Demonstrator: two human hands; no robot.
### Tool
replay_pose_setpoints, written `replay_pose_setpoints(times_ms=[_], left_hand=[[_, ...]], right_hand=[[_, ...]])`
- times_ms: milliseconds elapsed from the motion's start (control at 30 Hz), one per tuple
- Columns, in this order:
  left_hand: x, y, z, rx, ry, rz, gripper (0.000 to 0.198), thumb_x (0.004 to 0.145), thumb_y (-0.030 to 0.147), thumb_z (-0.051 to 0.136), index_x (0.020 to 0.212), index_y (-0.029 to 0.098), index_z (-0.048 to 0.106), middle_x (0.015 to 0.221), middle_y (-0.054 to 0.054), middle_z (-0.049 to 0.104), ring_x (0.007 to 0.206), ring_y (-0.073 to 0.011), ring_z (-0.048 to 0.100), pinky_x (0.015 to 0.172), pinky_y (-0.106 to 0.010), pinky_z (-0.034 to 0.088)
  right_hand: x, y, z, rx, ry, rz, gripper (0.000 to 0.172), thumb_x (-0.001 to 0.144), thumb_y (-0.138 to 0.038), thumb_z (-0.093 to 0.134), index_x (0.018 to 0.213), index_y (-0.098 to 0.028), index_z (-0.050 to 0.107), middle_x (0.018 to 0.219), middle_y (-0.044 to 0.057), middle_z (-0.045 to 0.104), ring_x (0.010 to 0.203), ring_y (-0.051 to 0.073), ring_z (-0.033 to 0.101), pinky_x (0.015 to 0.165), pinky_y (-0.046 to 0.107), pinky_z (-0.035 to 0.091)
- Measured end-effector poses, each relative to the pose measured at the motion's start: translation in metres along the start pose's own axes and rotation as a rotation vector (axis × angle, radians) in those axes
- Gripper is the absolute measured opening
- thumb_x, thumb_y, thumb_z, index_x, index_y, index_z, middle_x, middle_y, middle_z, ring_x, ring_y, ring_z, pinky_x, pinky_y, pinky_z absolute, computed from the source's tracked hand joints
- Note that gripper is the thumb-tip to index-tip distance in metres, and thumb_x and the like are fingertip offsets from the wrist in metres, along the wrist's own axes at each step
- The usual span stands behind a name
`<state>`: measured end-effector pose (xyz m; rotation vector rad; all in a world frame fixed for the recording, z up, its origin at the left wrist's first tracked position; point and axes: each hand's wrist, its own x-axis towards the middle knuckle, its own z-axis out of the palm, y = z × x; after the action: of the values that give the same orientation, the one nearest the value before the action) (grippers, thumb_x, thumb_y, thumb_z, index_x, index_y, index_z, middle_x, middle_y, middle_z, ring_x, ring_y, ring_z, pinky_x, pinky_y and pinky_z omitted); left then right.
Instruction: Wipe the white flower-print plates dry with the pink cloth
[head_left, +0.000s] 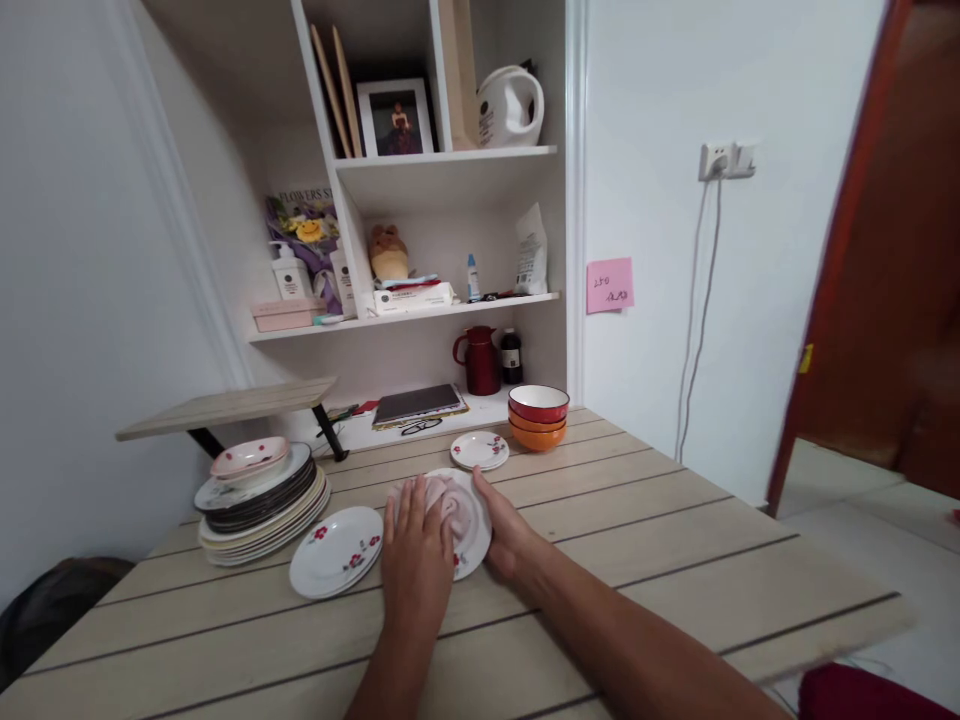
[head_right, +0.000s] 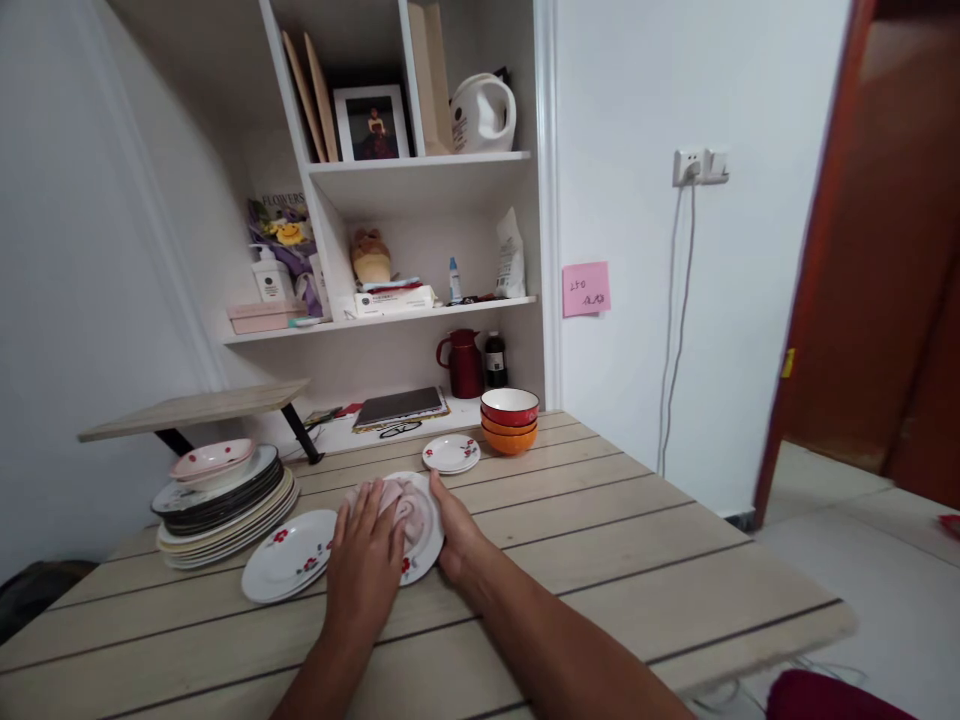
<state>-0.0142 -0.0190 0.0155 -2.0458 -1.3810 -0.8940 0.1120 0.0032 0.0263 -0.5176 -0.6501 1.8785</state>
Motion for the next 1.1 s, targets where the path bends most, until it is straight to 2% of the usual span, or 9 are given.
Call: replay_pose_setpoints(times_ms=[100, 367, 667, 800, 967, 1100], left_hand=[[-0.002, 0.001, 0.002, 0.003, -0.051, 0.005, 0.031, 0.089, 0.019, 0.047, 0.112, 0.016, 0.068, 0.139, -0.013, 0.054, 0.130, -0.0312, 0.047, 0.109, -0.052, 0.037], [-0.008, 0.013, 0.006, -0.107, -0.126, 0.130, 0.031, 0.089, 0.018, 0.047, 0.113, 0.016, 0.066, 0.140, -0.012, 0.053, 0.134, -0.0281, 0.043, 0.110, -0.048, 0.039], [-0.008, 0.012, 0.008, -0.151, -0.222, 0.158, 0.033, 0.090, 0.017, 0.045, 0.117, 0.016, 0.063, 0.144, -0.012, 0.048, 0.136, -0.0278, 0.040, 0.110, -0.050, 0.038], [-0.006, 0.011, 0.005, -0.178, -0.214, 0.154, 0.032, 0.089, 0.018, 0.046, 0.116, 0.018, 0.064, 0.145, -0.011, 0.048, 0.136, -0.0265, 0.040, 0.111, -0.052, 0.035], [-0.005, 0.013, 0.001, -0.206, -0.157, 0.113, 0.029, 0.089, 0.018, 0.046, 0.111, 0.022, 0.065, 0.144, -0.008, 0.049, 0.137, -0.0264, 0.039, 0.112, -0.057, 0.029], [-0.006, 0.013, 0.003, -0.223, -0.146, 0.083, 0.029, 0.089, 0.019, 0.048, 0.111, 0.025, 0.065, 0.143, -0.006, 0.050, 0.136, -0.0266, 0.040, 0.109, -0.058, 0.031]], right_hand=[[0.001, -0.003, -0.004, 0.041, 0.035, 0.017, 0.063, 0.092, -0.061, 0.036, 0.115, -0.010, 0.063, 0.099, 0.014, 0.074, 0.091, 0.023, 0.070, 0.092, 0.038, 0.049], [-0.002, -0.015, -0.006, 0.104, 0.098, 0.020, 0.068, 0.090, -0.065, 0.035, 0.111, -0.007, 0.064, 0.095, 0.015, 0.074, 0.093, 0.024, 0.070, 0.097, 0.038, 0.046], [0.004, -0.011, -0.014, 0.100, 0.031, 0.009, 0.063, 0.089, -0.063, 0.040, 0.111, -0.010, 0.064, 0.095, 0.014, 0.074, 0.096, 0.025, 0.069, 0.098, 0.041, 0.045], [0.005, -0.011, -0.017, 0.106, 0.034, -0.004, 0.060, 0.089, -0.062, 0.042, 0.111, -0.011, 0.064, 0.096, 0.013, 0.074, 0.095, 0.025, 0.069, 0.096, 0.042, 0.046], [0.001, -0.015, -0.009, 0.124, 0.057, 0.000, 0.061, 0.090, -0.062, 0.041, 0.109, -0.009, 0.064, 0.092, 0.014, 0.075, 0.087, 0.025, 0.071, 0.093, 0.040, 0.048], [0.001, -0.013, -0.007, 0.118, 0.084, -0.017, 0.061, 0.089, -0.062, 0.044, 0.109, -0.008, 0.063, 0.091, 0.014, 0.074, 0.084, 0.024, 0.071, 0.089, 0.038, 0.050]])
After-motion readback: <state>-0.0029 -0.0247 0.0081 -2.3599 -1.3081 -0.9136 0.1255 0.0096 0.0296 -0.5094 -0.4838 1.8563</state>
